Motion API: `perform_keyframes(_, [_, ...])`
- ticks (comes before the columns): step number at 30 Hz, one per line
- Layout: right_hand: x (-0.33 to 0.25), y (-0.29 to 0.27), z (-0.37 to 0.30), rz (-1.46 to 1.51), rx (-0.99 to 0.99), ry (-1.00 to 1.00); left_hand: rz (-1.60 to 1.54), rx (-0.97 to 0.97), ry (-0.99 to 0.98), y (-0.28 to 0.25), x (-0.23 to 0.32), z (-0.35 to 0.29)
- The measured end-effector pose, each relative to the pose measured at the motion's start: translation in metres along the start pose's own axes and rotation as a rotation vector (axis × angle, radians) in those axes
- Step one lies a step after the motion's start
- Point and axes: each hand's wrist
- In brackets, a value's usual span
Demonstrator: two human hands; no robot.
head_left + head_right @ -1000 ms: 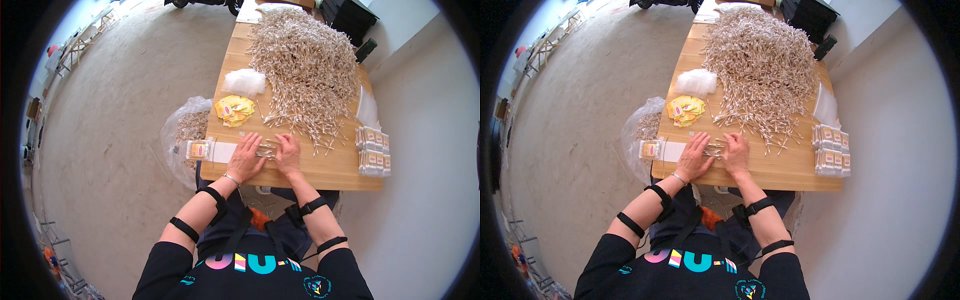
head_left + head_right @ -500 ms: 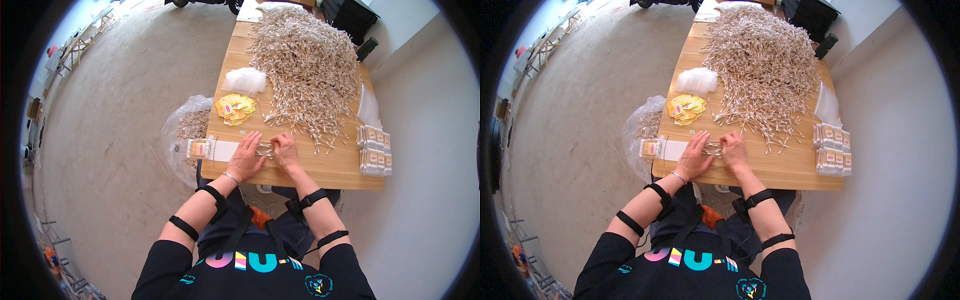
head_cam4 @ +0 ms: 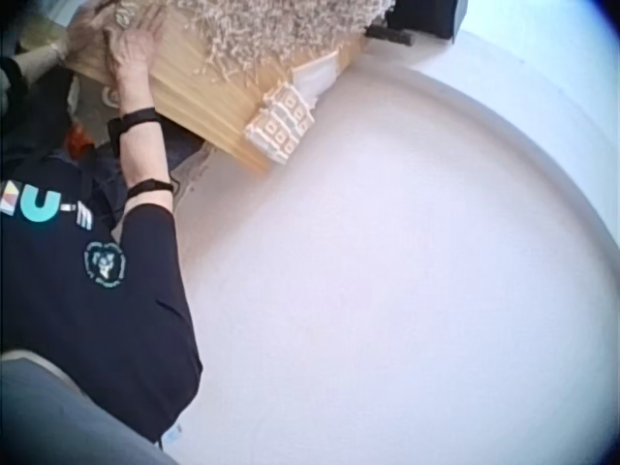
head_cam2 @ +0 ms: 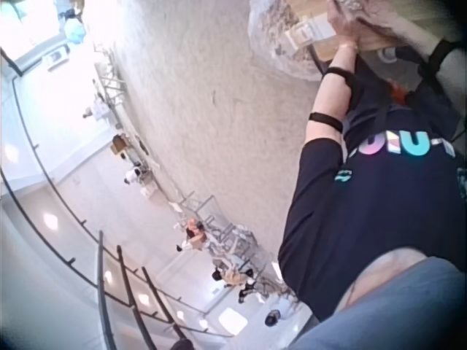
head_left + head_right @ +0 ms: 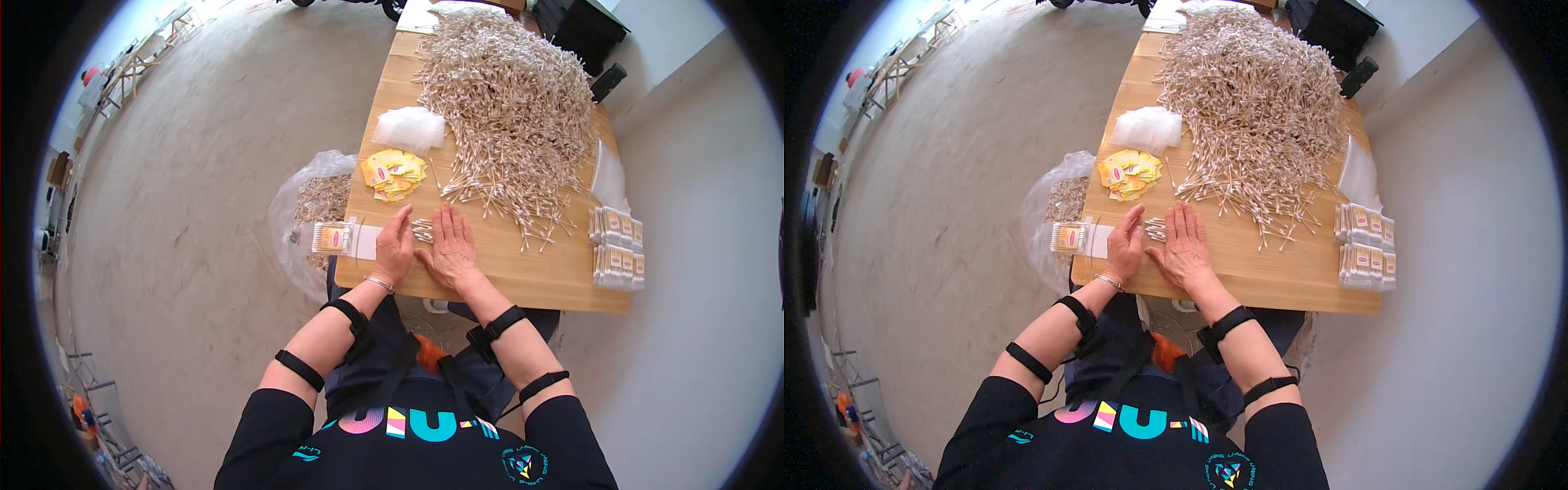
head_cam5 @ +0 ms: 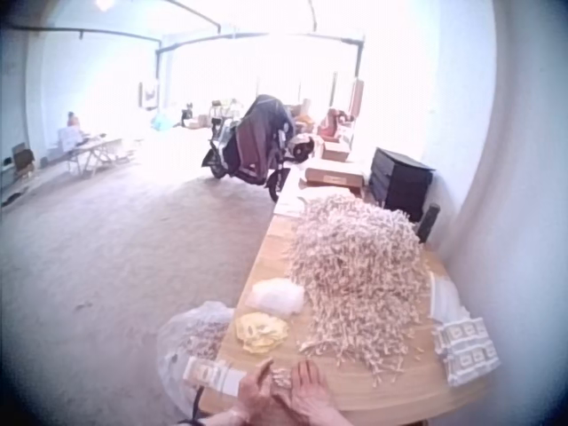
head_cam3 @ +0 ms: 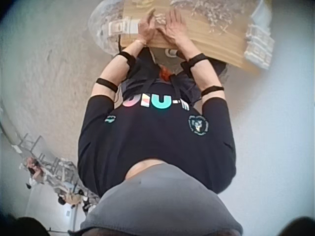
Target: Counting and packaging cotton swabs into individual plastic bags on a wooden workbench.
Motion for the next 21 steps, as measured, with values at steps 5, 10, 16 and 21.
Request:
perform_keyframes(5, [-0.007,-0.002,-0.015,0.007,-0.03,-0.039,0.046,0.047,0.099,-0.001,-0.006,-0.001])
perform_keyframes(10, [-0.001,-0.007,-0.017,0.003,0.07,0.011,0.012,-0.041,-0.081,-0.003,-0.009,-0.001])
perform_keyframes(16, [0.019,0.006,-0.013,0.796,0.509,0.406,-0.387,0.053,-0.205,0.009,-0.007,-0.002])
perform_keyframes(21, [0.001,0.011,-0.004,1.022,0.528,0.38,-0.416,0.043,-0.187,0.017,0.001,-0.009])
Point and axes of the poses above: each hand's wrist, its own z-axis towards the middle knuckle, its own y-axis out of the palm, x = y × z, and after that the axes turned 3 degrees about y, right-handed
